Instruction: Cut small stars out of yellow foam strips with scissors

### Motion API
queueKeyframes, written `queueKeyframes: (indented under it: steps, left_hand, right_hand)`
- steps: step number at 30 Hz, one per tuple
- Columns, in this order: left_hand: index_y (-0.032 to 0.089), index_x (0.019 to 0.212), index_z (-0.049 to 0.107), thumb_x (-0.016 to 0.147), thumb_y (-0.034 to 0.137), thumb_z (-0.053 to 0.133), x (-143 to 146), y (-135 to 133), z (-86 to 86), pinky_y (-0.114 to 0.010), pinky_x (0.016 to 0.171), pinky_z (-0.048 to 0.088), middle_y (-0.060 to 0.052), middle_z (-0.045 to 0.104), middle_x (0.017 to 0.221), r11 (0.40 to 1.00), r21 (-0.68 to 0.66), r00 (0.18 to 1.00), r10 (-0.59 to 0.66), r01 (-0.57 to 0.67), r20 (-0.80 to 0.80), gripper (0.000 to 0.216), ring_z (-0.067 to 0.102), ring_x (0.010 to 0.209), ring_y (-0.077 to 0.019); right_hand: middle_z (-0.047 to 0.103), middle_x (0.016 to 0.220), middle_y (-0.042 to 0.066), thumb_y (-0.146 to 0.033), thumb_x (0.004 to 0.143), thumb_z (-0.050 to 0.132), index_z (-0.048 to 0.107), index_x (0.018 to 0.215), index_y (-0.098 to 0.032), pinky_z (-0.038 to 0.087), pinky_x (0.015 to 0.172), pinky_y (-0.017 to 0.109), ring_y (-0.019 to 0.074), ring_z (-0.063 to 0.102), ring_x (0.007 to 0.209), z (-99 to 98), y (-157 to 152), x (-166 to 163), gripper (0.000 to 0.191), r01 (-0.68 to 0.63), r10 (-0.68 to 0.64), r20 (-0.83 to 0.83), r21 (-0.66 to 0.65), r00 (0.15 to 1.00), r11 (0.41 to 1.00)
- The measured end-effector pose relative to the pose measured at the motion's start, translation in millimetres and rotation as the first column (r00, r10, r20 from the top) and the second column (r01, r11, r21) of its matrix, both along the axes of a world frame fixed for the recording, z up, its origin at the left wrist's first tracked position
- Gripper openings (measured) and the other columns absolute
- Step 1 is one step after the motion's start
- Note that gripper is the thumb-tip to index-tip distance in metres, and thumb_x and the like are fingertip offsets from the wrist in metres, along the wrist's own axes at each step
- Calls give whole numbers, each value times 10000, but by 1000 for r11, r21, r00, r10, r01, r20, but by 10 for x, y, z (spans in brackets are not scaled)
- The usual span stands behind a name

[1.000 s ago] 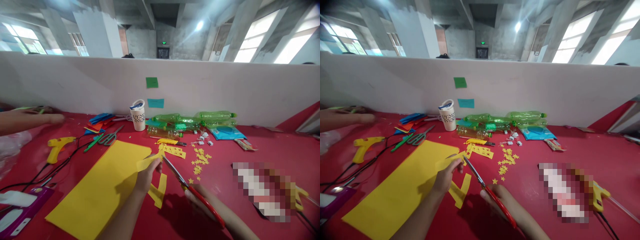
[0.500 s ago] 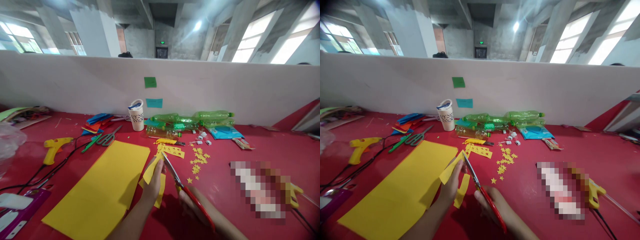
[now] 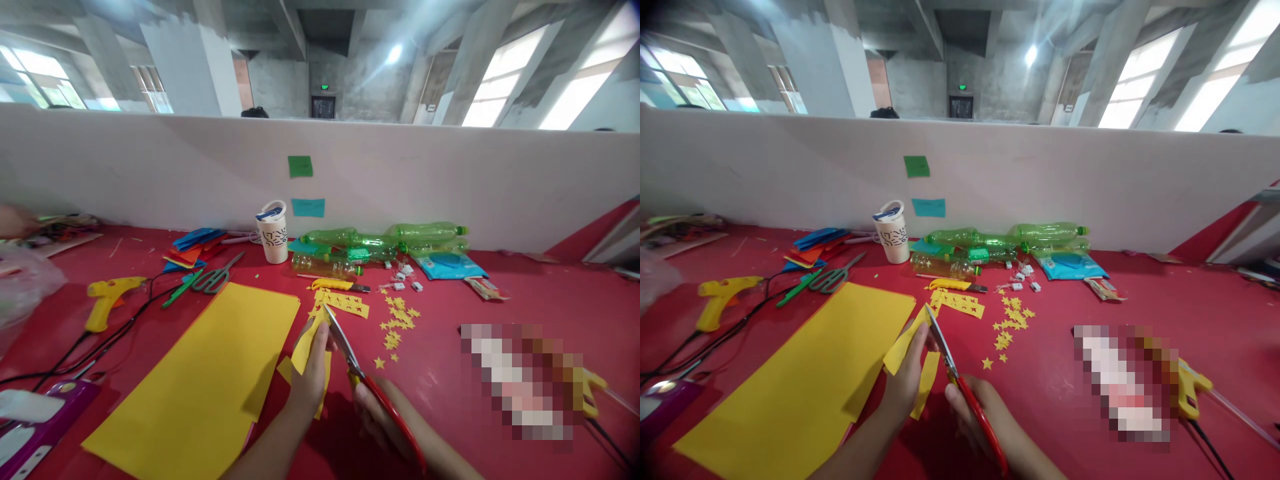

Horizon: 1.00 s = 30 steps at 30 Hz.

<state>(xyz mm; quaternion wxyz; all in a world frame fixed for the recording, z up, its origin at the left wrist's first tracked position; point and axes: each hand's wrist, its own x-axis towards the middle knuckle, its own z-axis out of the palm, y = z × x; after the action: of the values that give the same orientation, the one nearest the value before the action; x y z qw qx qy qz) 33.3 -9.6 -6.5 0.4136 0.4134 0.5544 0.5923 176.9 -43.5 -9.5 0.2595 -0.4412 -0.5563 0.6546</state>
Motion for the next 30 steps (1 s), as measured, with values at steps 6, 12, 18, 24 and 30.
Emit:
queueKeyframes:
  steps: [6,12,18,24,30]
  left_hand:
    - [182,612,509,810,404,429,11,2,-7,-246,653,396,4,542,608,1000,18,1000,5,-5,5,307,521,618,-136]
    - [182,604,510,814,400,422,17,17,-36,-246,653,401,4,538,605,999,34,1000,15,-16,19,315,519,618,-132]
    - [181,600,519,814,409,411,7,28,-54,-256,666,406,-3,546,608,1000,6,999,-15,15,43,331,520,623,-136]
    - [186,605,533,808,418,416,10,27,-52,-266,666,416,-7,554,612,1000,8,999,3,-3,39,330,529,626,-145]
    - [188,560,578,775,430,467,-31,48,-150,-268,666,415,-18,597,615,995,-99,997,34,-27,70,342,546,635,-155]
  right_hand:
    - [368,415,-67,-596,795,371,379,610,-176,367,416,191,59,359,370,44,7,-15,459,8,-9,39,22,999,1000]
    - [356,414,-72,-642,749,395,372,614,-183,330,378,181,56,341,354,87,20,-34,479,16,-15,57,-13,998,1000]
    - [357,387,-79,-668,726,394,365,617,-186,288,333,169,49,332,300,80,14,-42,495,45,-41,99,-42,994,998]
    - [340,348,-90,-696,713,371,366,609,-183,297,327,170,38,301,264,91,27,-41,523,39,-36,97,-29,995,999]
    - [348,362,-93,-680,715,386,371,610,-183,281,310,153,33,308,269,51,35,-23,509,49,-44,126,-38,991,998]
